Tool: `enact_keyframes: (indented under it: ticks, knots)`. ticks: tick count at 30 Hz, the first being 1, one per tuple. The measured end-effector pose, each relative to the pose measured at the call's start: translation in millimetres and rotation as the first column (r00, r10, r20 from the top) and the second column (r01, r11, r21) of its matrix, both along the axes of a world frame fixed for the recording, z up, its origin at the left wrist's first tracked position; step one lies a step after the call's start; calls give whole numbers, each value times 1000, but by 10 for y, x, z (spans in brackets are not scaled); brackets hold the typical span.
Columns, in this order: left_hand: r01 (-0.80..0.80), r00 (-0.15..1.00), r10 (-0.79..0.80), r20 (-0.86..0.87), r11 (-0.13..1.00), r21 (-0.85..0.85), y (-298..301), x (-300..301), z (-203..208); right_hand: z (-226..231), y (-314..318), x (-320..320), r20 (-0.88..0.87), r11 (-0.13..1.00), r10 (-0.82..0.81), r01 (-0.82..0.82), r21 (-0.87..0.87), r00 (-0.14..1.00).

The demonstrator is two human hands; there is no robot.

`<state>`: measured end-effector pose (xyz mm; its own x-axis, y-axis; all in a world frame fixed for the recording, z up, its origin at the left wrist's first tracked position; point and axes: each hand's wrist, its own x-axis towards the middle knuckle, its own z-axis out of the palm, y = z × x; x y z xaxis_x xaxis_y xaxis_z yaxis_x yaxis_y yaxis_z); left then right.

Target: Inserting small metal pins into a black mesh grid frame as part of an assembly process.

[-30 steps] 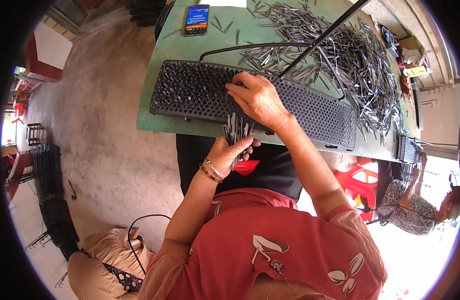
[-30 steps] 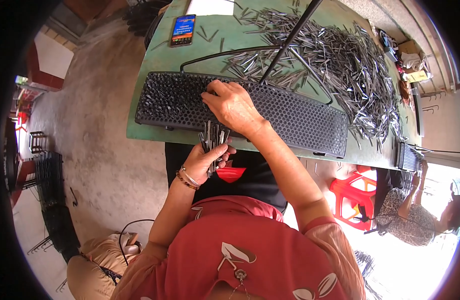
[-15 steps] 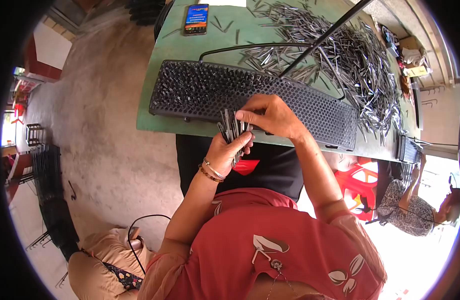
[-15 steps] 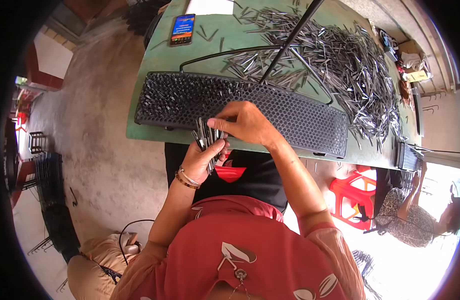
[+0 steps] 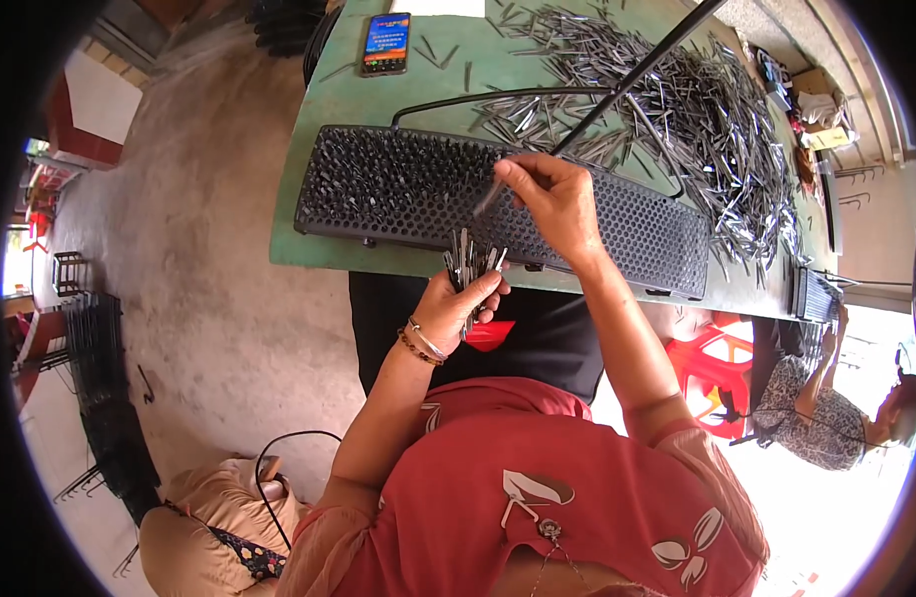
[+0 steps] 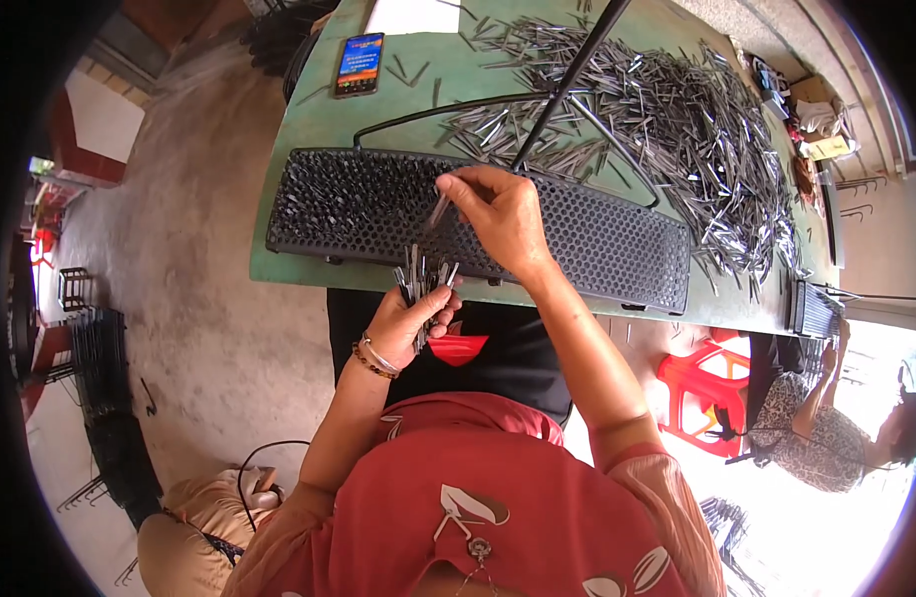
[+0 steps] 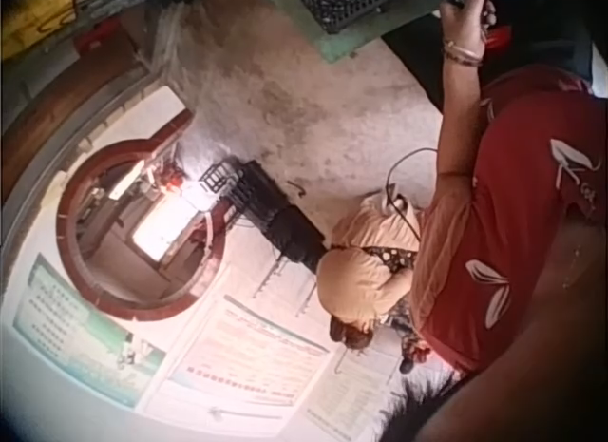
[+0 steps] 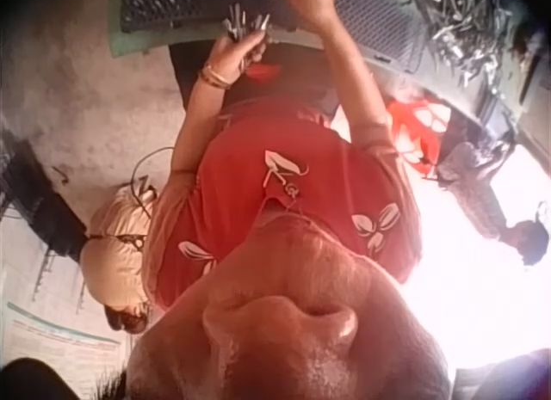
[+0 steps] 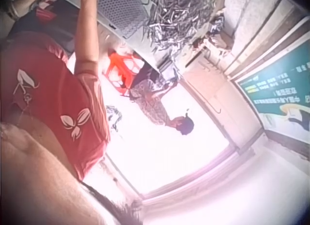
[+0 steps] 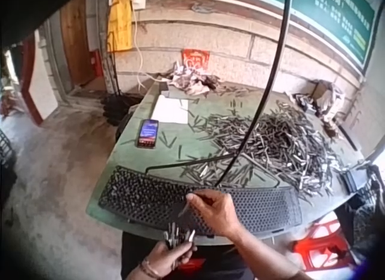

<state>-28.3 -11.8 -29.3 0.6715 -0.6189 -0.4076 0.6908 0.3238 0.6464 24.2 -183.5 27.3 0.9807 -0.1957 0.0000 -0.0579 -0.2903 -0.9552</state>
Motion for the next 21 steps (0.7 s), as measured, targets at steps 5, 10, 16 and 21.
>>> enact_keyframes:
  ticks: [5, 10, 16, 21]
  knots:
    - [2, 1000, -2, 13, 1000, 9, -5, -7, 3, -179, 92, 119, 209, 986, -126, 146, -81, 970]
    - [-6, 1000, 6, -7, 1000, 1, 5, -12, -4, -226, 132, 102, 331, 967, -23, 106, -234, 943]
    - [4, 1000, -4, 24, 1000, 12, 21, -12, -37, -182, 146, 115, 425, 887, 219, 3, -462, 878]
    - [7, 999, -7, 34, 1000, 7, 33, -3, -28, -260, 144, 106, 412, 912, 173, 13, -409, 895]
